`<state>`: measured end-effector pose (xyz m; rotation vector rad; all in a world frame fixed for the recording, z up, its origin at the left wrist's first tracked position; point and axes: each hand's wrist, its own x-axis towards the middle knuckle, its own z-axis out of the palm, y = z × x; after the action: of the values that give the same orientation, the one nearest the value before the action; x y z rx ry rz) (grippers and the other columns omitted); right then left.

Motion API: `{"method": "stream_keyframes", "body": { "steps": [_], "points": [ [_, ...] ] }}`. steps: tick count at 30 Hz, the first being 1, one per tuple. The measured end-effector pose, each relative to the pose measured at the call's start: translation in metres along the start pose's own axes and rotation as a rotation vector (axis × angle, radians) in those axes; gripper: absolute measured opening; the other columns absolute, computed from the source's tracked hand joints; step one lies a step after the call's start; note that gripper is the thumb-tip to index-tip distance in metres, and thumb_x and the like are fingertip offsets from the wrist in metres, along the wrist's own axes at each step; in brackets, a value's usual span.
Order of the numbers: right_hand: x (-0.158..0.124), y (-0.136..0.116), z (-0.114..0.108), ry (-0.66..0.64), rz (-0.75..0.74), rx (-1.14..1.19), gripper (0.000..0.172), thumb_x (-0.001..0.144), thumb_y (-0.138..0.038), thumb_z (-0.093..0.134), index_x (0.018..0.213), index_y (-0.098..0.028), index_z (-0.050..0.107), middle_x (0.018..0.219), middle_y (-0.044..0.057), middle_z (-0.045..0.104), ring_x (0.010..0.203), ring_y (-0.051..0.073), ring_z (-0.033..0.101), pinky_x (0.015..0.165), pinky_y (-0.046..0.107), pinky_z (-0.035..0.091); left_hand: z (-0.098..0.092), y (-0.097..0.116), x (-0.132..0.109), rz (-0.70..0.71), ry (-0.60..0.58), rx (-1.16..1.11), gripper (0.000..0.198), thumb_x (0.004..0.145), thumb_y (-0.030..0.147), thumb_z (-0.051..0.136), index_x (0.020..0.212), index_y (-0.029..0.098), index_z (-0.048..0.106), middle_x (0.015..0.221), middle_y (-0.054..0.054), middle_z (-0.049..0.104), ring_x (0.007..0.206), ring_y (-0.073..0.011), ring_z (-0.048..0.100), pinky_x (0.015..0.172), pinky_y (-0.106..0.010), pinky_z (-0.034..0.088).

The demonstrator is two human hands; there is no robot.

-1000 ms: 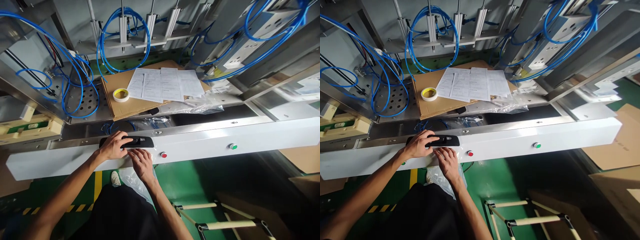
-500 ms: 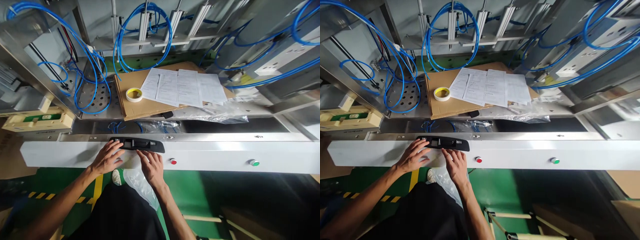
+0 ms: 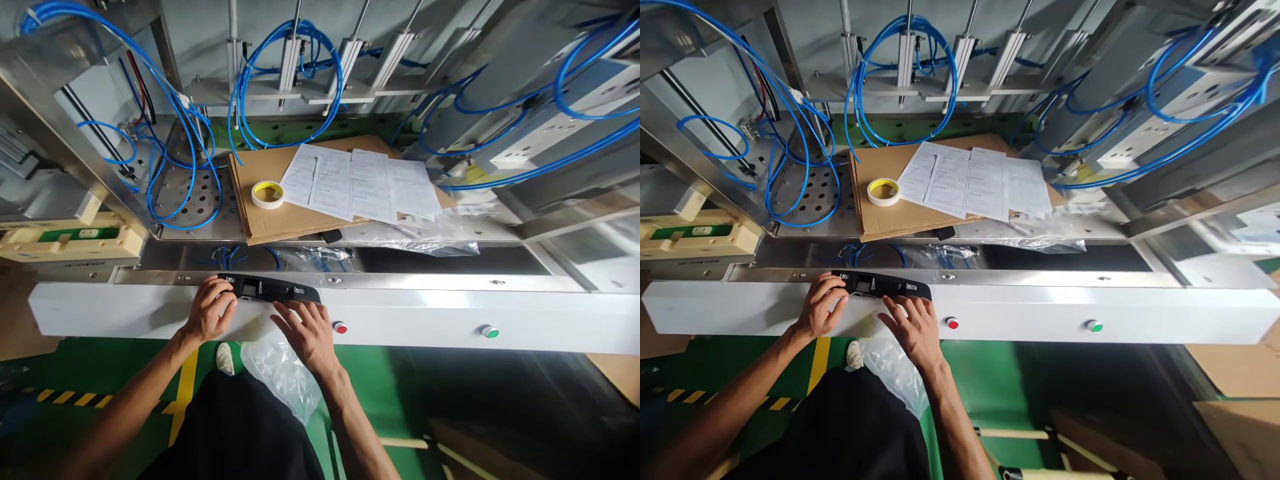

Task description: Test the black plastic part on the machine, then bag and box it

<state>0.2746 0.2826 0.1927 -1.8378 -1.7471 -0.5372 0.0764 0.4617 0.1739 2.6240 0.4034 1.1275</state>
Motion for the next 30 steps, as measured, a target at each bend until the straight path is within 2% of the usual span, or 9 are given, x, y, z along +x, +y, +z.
{"method": "stream_keyframes", "body": {
  "steps": [4, 8, 10, 14, 19, 23, 27, 29, 30],
  "points": [
    [0.003, 0.006, -0.001, -0.050, 0.005, 0.019, 0.015, 0.101, -0.016, 0.066, 0.115, -0.021, 0.068, 0.091, 0.000, 0.077, 0.086, 0.016, 0.063, 0.083, 0.035, 0.040, 0.001, -0.003, -0.002, 0.011, -0.026, 0.016, 0.010, 0.099, 0.019, 0.058, 0.098, 0.023, 0.067, 0.102, -0.008, 0.074, 0.104, -0.0246, 0.070, 0.106, -0.049, 0.055],
    [0.013, 0.009, -0.001, -0.140, 0.045, -0.005, 0.011, 0.103, -0.016, 0.059, 0.109, -0.021, 0.068, 0.083, 0.001, 0.073, 0.084, 0.018, 0.060, 0.084, 0.037, 0.041, 0.001, -0.007, -0.001, 0.002, -0.047, 0.029, 0.011, 0.100, 0.019, 0.056, 0.098, 0.023, 0.066, 0.097, -0.008, 0.073, 0.098, -0.0241, 0.069, 0.099, -0.047, 0.056],
    [0.021, 0.009, -0.002, -0.159, 0.038, -0.021, 0.012, 0.103, -0.016, 0.057, 0.108, -0.021, 0.067, 0.091, 0.003, 0.074, 0.090, 0.019, 0.060, 0.088, 0.038, 0.042, 0.000, -0.009, 0.002, 0.005, -0.062, 0.026, 0.014, 0.100, 0.018, 0.053, 0.094, 0.023, 0.065, 0.094, -0.007, 0.072, 0.094, -0.0234, 0.068, 0.095, -0.045, 0.056],
    [0.040, 0.014, 0.000, -0.161, -0.034, -0.035, 0.013, 0.103, -0.016, 0.052, 0.102, -0.019, 0.064, 0.122, 0.012, 0.074, 0.123, 0.025, 0.059, 0.106, 0.042, 0.042, -0.002, -0.009, 0.010, 0.027, -0.092, 0.002, 0.019, 0.101, 0.016, 0.049, 0.091, 0.022, 0.064, 0.091, -0.008, 0.070, 0.093, -0.0229, 0.065, 0.092, -0.042, 0.055],
    [0.053, 0.029, 0.011, -0.278, -0.064, -0.016, 0.015, 0.104, -0.020, 0.052, 0.094, -0.019, 0.063, 0.100, 0.007, 0.072, 0.086, 0.020, 0.057, 0.080, 0.038, 0.044, 0.001, -0.011, 0.018, -0.010, -0.119, 0.042, 0.021, 0.100, 0.018, 0.049, 0.082, 0.023, 0.061, 0.082, -0.006, 0.066, 0.084, -0.0228, 0.060, 0.081, -0.040, 0.052],
    [0.054, 0.038, 0.020, -0.318, -0.081, 0.107, 0.018, 0.104, -0.022, 0.053, 0.090, -0.021, 0.063, 0.099, 0.007, 0.068, 0.084, 0.019, 0.054, 0.079, 0.036, 0.045, 0.005, -0.010, 0.025, -0.134, -0.086, 0.157, 0.018, 0.099, 0.018, 0.051, 0.084, 0.023, 0.061, 0.078, -0.006, 0.065, 0.078, -0.0244, 0.056, 0.075, -0.042, 0.044],
    [0.050, 0.042, 0.023, -0.338, -0.026, 0.203, 0.008, 0.101, -0.021, 0.055, 0.097, -0.020, 0.062, 0.100, 0.008, 0.065, 0.087, 0.021, 0.054, 0.082, 0.036, 0.049, 0.003, 0.003, 0.020, -0.221, 0.042, 0.313, 0.009, 0.101, 0.025, 0.060, 0.103, 0.021, 0.067, 0.095, -0.009, 0.075, 0.090, -0.0275, 0.065, 0.091, -0.049, 0.047],
    [0.049, 0.041, 0.023, -0.336, -0.002, 0.225, 0.008, 0.099, -0.020, 0.057, 0.106, -0.019, 0.061, 0.101, 0.009, 0.065, 0.091, 0.023, 0.055, 0.084, 0.037, 0.050, 0.001, 0.012, 0.012, -0.165, 0.125, 0.312, 0.020, 0.101, 0.026, 0.063, 0.120, 0.023, 0.068, 0.106, -0.010, 0.078, 0.101, -0.0286, 0.070, 0.106, -0.052, 0.047],
    [0.049, 0.041, 0.023, -0.336, 0.006, 0.231, 0.011, 0.099, -0.019, 0.057, 0.109, -0.018, 0.061, 0.102, 0.009, 0.065, 0.092, 0.023, 0.055, 0.085, 0.038, 0.051, 0.001, 0.016, 0.009, -0.110, 0.117, 0.292, 0.029, 0.101, 0.026, 0.063, 0.129, 0.024, 0.066, 0.113, -0.010, 0.079, 0.109, -0.0291, 0.071, 0.112, -0.052, 0.045]
  ]
}}
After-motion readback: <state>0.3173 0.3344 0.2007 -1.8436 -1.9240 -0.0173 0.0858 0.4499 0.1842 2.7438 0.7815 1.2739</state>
